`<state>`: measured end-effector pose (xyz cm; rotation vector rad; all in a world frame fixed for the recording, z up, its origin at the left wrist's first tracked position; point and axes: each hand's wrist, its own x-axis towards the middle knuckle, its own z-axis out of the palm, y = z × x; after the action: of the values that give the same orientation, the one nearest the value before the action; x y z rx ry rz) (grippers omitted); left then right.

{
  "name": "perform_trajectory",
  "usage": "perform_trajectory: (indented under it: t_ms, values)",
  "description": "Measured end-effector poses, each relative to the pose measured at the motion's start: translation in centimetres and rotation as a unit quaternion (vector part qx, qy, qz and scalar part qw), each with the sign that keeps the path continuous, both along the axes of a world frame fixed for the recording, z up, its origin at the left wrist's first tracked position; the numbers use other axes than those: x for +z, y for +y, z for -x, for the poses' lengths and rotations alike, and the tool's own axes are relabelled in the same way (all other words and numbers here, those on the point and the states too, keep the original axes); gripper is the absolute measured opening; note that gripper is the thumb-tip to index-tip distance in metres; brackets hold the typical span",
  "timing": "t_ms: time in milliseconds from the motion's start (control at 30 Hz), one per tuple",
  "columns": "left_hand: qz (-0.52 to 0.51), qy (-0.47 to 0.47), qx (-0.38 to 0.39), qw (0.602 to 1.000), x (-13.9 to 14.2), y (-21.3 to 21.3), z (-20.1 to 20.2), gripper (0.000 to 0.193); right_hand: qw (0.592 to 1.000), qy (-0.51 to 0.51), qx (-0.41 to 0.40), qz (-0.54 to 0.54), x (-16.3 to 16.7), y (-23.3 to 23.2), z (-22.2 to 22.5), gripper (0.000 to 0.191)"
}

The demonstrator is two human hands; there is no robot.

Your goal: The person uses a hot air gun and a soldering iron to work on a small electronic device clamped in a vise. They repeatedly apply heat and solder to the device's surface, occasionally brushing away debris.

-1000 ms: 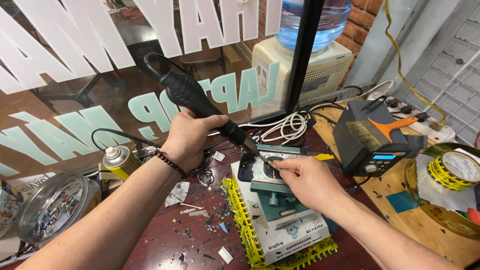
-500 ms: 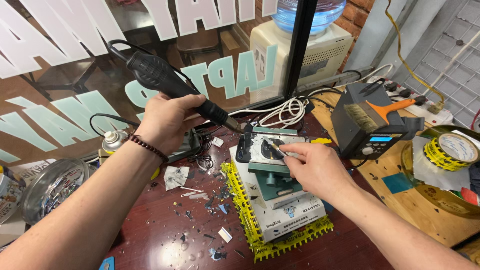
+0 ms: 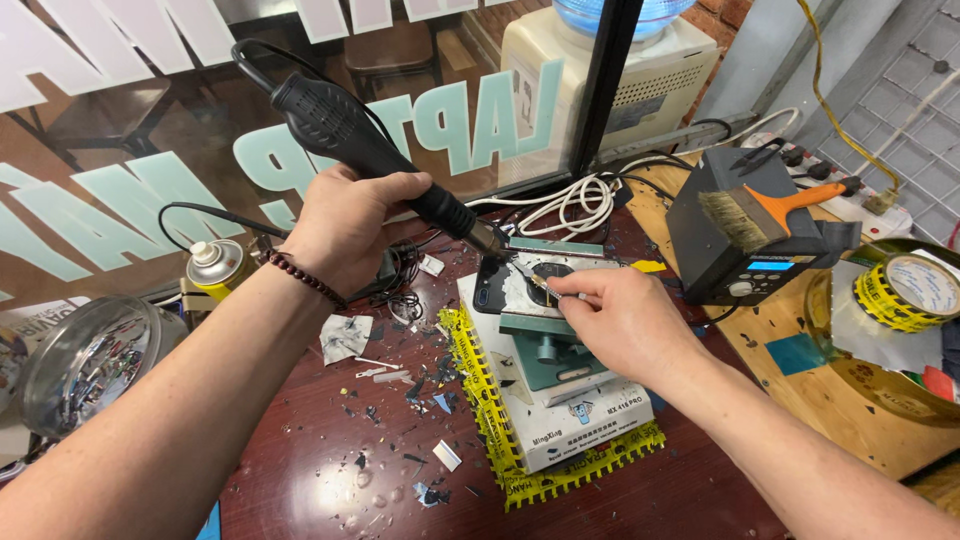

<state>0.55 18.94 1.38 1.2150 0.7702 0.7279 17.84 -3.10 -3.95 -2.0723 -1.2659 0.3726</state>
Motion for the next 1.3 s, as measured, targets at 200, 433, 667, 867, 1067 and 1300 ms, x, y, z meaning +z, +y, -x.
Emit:
perform_trajectory:
  t_ms: [200,433,667,867,1067,1300]
  values:
    - [0.006,-0.044,-0.031,0.999,-0.4,0.2,0.0,0.016,0.996,0.042,-0.046,0.062,-0.2,-0.2,0.5,0.029]
    - [-0.003,-0.027,-0.032,0.999,0.0,-0.1,-0.2,0.017,0.998,-0.049,-0.002,0.027,1.3,0.4,0.8,0.025]
    - [-0.015,-0.035,-0.041,0.998,0.4,0.1,-0.1,0.016,1.0,0.015,-0.009,0.004,0.8,1.2,0.8,0.024]
    - [-0.015,-0.033,-0.041,0.999,0.4,0.1,-0.4,0.015,0.999,0.007,-0.011,0.049,0.6,1.2,1.2,0.024]
    - [-0.021,-0.012,-0.034,0.999,0.3,-0.2,-0.5,0.017,0.999,-0.037,-0.012,0.019,2.9,1.2,2.7,0.024]
    - [-0.021,-0.012,-0.026,0.999,0.1,0.0,-0.5,0.016,0.998,-0.065,-0.008,-0.007,1.2,1.1,2.2,0.022]
